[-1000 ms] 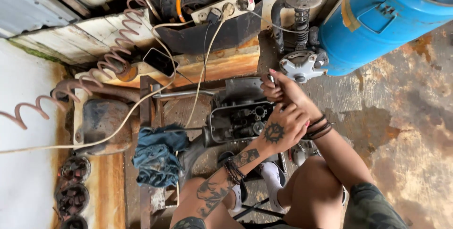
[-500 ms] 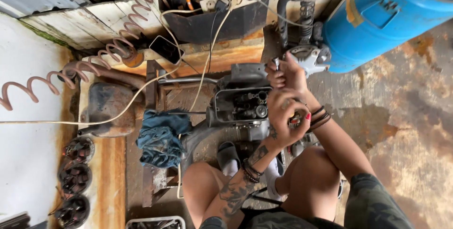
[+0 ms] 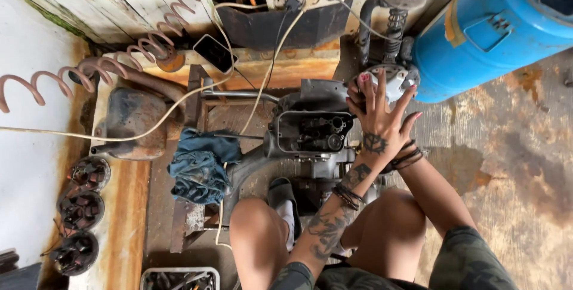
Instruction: The person uses a socket wrench to loosen and remove bolts from a small engine block. They then use a screwdriver to adjust internal components and remove a small metal part from the engine.
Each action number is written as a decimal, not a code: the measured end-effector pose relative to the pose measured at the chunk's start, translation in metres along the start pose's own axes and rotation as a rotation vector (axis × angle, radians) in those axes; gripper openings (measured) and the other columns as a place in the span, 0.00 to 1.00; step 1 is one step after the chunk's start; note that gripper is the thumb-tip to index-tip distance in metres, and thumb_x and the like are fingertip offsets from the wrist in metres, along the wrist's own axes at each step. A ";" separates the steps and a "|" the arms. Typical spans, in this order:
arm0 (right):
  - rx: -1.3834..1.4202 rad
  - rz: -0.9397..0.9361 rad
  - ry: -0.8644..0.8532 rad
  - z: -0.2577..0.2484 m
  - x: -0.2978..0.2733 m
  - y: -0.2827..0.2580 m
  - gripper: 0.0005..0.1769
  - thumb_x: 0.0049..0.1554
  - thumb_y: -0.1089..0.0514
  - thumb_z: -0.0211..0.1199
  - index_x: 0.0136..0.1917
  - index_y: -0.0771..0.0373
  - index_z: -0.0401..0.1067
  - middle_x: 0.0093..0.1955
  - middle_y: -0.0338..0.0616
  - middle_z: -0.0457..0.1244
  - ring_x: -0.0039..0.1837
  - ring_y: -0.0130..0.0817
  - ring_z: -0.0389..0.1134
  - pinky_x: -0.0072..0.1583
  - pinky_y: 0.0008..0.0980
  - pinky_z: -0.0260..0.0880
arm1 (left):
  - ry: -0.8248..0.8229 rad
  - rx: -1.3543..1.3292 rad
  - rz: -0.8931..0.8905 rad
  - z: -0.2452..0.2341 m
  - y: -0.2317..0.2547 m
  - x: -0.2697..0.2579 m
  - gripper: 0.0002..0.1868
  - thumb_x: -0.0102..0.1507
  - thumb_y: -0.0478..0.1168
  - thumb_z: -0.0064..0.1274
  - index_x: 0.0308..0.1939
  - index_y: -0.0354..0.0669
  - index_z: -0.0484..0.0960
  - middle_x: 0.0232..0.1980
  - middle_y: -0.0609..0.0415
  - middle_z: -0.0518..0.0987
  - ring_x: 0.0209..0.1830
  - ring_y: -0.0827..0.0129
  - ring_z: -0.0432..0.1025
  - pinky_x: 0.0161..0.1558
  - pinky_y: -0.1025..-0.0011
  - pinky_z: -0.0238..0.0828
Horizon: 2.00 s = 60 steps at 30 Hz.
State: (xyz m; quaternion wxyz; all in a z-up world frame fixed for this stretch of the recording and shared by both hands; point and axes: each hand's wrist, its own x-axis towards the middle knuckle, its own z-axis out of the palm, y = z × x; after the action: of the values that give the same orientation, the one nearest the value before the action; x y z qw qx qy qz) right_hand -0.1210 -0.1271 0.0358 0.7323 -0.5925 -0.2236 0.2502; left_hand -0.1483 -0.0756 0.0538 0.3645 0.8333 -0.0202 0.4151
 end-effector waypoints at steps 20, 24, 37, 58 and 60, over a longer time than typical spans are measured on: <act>-0.581 -0.144 0.723 0.048 -0.016 -0.016 0.17 0.71 0.59 0.48 0.61 0.76 0.70 0.49 0.66 0.68 0.49 0.58 0.72 0.41 0.46 0.76 | -0.678 -1.484 -1.029 0.070 -0.166 0.063 0.33 0.69 0.66 0.35 0.21 0.45 0.65 0.19 0.58 0.60 0.15 0.71 0.59 0.19 0.74 0.60; -0.435 -0.306 1.177 0.029 0.011 0.039 0.31 0.73 0.48 0.45 0.37 0.65 0.78 0.26 0.51 0.67 0.22 0.31 0.65 0.24 0.25 0.64 | -0.750 -1.902 -1.009 0.057 -0.159 0.059 0.30 0.70 0.59 0.36 0.16 0.56 0.51 0.16 0.69 0.42 0.09 0.81 0.37 0.09 0.81 0.34; -0.622 -0.281 1.371 -0.031 0.053 0.048 0.26 0.69 0.55 0.47 0.33 0.61 0.77 0.26 0.53 0.63 0.30 0.45 0.62 0.38 0.41 0.65 | -0.276 -1.683 -0.860 -0.003 -0.106 0.029 0.30 0.72 0.59 0.32 0.16 0.57 0.50 0.14 0.68 0.44 0.10 0.80 0.38 0.17 0.80 0.35; -0.249 -0.280 0.592 -0.048 0.116 0.024 0.30 0.72 0.49 0.43 0.34 0.62 0.72 0.19 0.34 0.52 0.20 0.20 0.45 0.27 0.22 0.36 | -0.597 -0.649 -0.037 -0.079 -0.059 0.002 0.37 0.72 0.69 0.12 0.57 0.47 0.68 0.70 0.47 0.67 0.72 0.57 0.64 0.67 0.57 0.64; -0.305 -0.346 0.329 -0.044 0.128 0.022 0.25 0.74 0.55 0.44 0.39 0.62 0.73 0.26 0.32 0.55 0.25 0.20 0.50 0.28 0.21 0.46 | -0.749 -0.621 -0.010 -0.079 -0.046 -0.008 0.41 0.70 0.72 0.10 0.58 0.41 0.63 0.75 0.39 0.55 0.79 0.51 0.51 0.79 0.49 0.48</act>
State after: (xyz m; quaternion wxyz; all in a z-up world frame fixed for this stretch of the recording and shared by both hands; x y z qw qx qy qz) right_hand 0.0035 -0.0762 0.0095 0.6929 -0.6817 -0.2344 -0.0146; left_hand -0.1918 0.0048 0.0518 0.5657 0.7773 -0.2690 0.0592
